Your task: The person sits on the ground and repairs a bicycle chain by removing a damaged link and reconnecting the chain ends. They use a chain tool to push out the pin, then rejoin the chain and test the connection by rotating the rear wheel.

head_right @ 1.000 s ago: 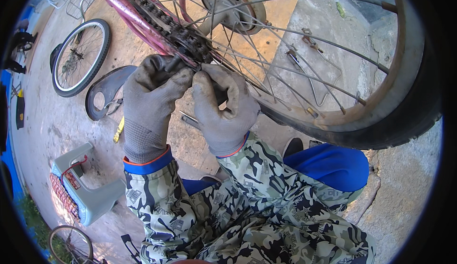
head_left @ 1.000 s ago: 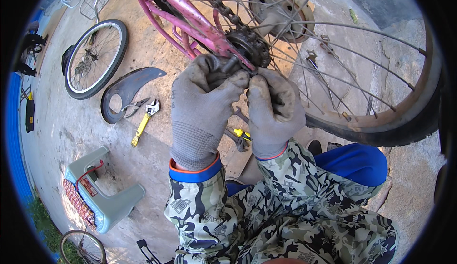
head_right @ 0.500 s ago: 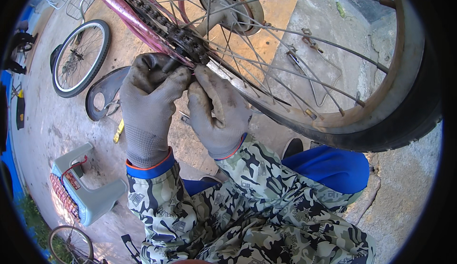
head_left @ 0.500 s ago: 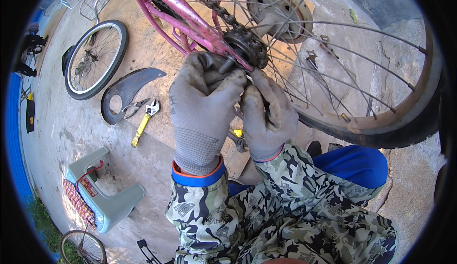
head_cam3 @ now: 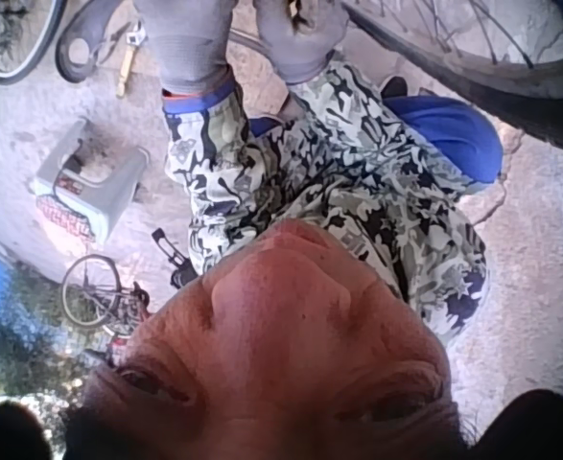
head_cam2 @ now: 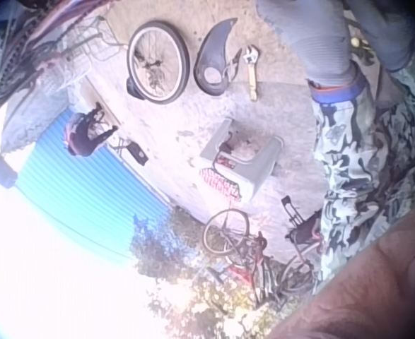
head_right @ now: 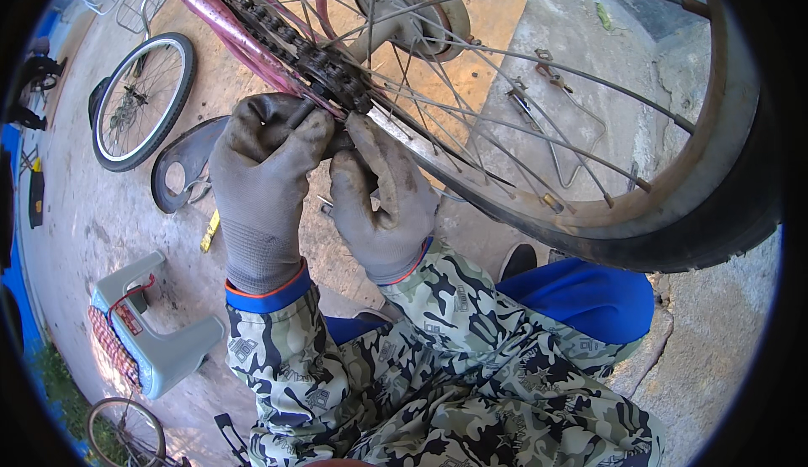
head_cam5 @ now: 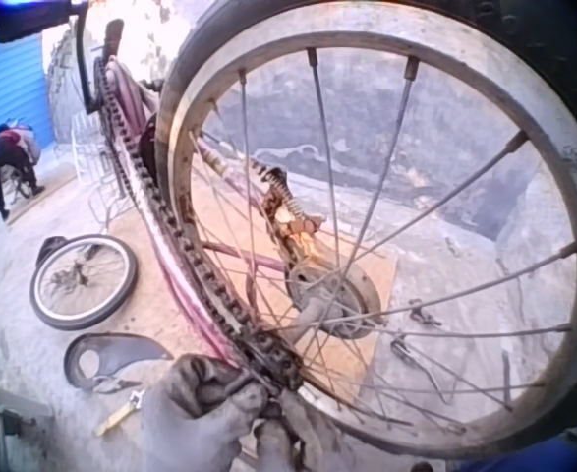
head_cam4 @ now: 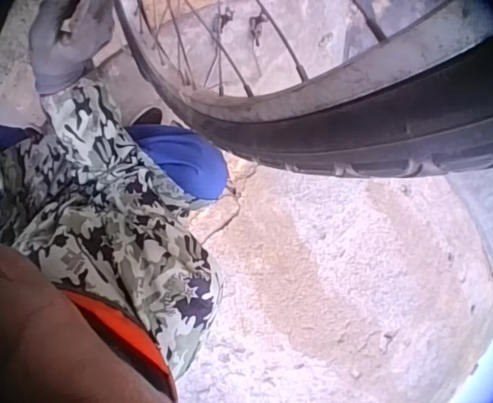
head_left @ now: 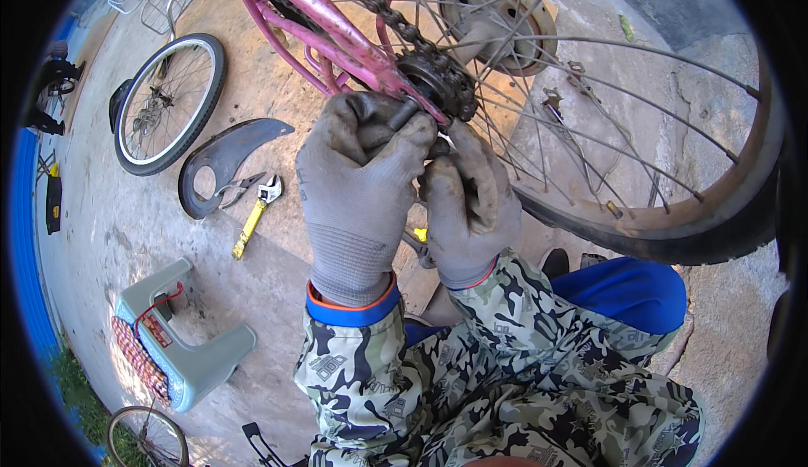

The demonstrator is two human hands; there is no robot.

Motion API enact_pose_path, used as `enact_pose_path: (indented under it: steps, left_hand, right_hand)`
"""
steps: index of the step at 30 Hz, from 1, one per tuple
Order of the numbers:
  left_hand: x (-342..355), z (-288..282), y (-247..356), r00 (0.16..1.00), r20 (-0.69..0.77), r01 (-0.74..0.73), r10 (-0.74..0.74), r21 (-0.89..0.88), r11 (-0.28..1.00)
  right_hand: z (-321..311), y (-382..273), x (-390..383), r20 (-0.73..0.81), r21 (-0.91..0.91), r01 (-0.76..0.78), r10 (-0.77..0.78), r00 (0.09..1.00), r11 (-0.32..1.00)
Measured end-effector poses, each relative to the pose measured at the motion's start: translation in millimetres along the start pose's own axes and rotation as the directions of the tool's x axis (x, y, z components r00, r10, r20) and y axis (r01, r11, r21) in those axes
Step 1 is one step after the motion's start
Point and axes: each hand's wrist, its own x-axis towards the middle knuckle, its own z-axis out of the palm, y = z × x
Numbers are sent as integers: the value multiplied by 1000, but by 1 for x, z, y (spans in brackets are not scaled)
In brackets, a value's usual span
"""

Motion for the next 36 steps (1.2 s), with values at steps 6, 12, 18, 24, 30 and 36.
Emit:
enact_pose_path:
  steps: [6, 12, 18, 24, 30, 36]
  left_hand:
    - [2, -7, 2, 997, 62, 64, -46, -319, 946]
    - [3, -12, 0, 995, 88, 64, -48, -188, 980]
    - [2, -16, 0, 996, 85, 26, -20, -68, 997]
    - [2, -17, 1, 994, 102, 50, -46, -38, 998]
    - [0, -13, -1, 992, 129, 8, -3, -34, 999]
    - [2, -7, -8, 993, 95, -68, 70, -33, 997]
  right_hand:
    - [6, -1, -2, -18, 281, -91, 100, 995, 956]
    - [14, -20, 1, -34, 555, -436, 543, 839, 708]
    - [9, -30, 14, 49, 519, -593, 671, 740, 616]
    - [5, -29, 17, 72, 503, -590, 650, 757, 631]
    - [6, -27, 18, 59, 455, -561, 605, 794, 692]
    - [6, -30, 20, 89, 442, -573, 601, 794, 690]
